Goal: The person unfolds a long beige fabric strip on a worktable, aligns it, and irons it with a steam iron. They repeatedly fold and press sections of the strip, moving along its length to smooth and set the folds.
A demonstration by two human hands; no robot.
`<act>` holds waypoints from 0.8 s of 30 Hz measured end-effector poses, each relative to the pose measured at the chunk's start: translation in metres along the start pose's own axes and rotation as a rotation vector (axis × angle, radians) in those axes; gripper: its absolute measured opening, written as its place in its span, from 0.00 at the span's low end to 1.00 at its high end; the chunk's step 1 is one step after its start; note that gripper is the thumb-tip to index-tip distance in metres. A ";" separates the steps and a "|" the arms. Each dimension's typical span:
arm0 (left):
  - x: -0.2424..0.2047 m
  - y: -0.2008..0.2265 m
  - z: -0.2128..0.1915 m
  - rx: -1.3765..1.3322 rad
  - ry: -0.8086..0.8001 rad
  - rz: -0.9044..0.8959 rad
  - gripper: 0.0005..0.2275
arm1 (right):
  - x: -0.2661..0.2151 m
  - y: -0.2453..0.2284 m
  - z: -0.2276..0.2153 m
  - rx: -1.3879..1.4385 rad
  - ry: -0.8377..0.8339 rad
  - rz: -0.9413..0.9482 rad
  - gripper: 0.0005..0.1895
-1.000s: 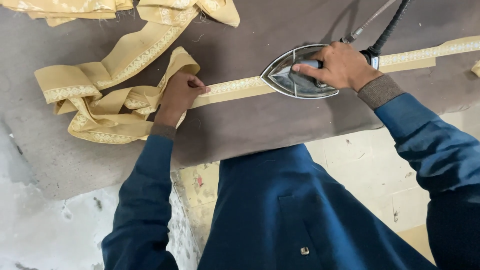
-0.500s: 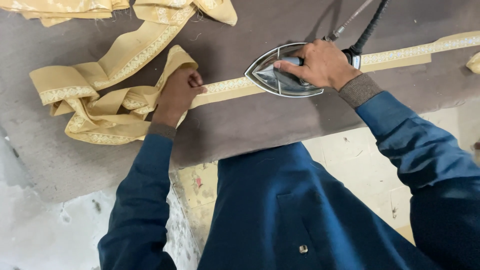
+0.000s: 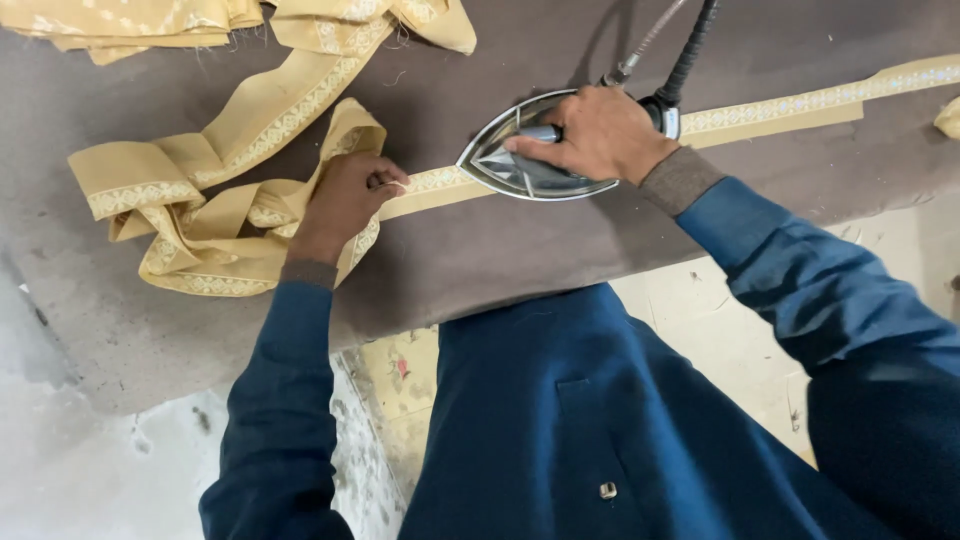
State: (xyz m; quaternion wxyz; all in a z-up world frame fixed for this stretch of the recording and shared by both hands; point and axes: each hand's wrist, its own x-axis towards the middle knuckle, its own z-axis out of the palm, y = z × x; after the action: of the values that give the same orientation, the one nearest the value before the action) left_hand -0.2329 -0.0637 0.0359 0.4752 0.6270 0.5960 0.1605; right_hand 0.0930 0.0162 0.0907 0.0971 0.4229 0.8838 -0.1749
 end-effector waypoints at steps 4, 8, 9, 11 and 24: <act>-0.005 -0.008 -0.001 -0.117 0.137 -0.190 0.07 | 0.009 -0.015 0.000 0.014 0.015 -0.003 0.45; -0.003 -0.014 -0.002 -0.143 0.167 -0.194 0.05 | 0.014 -0.025 0.000 -0.001 0.024 0.013 0.47; -0.002 -0.015 -0.001 -0.143 0.173 -0.199 0.05 | 0.016 -0.025 0.000 0.000 0.023 0.005 0.47; -0.004 -0.019 0.000 -0.155 0.173 -0.262 0.04 | 0.017 -0.029 0.002 0.030 0.027 -0.002 0.46; 0.007 -0.058 0.004 -0.091 0.173 -0.095 0.06 | 0.020 -0.062 -0.015 0.100 0.000 0.075 0.38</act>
State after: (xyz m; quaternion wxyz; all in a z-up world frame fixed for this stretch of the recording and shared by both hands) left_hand -0.2632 -0.0683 -0.0145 0.4569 0.5598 0.6559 0.2184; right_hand 0.0319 0.0007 0.1123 0.0824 0.4601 0.8574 -0.2153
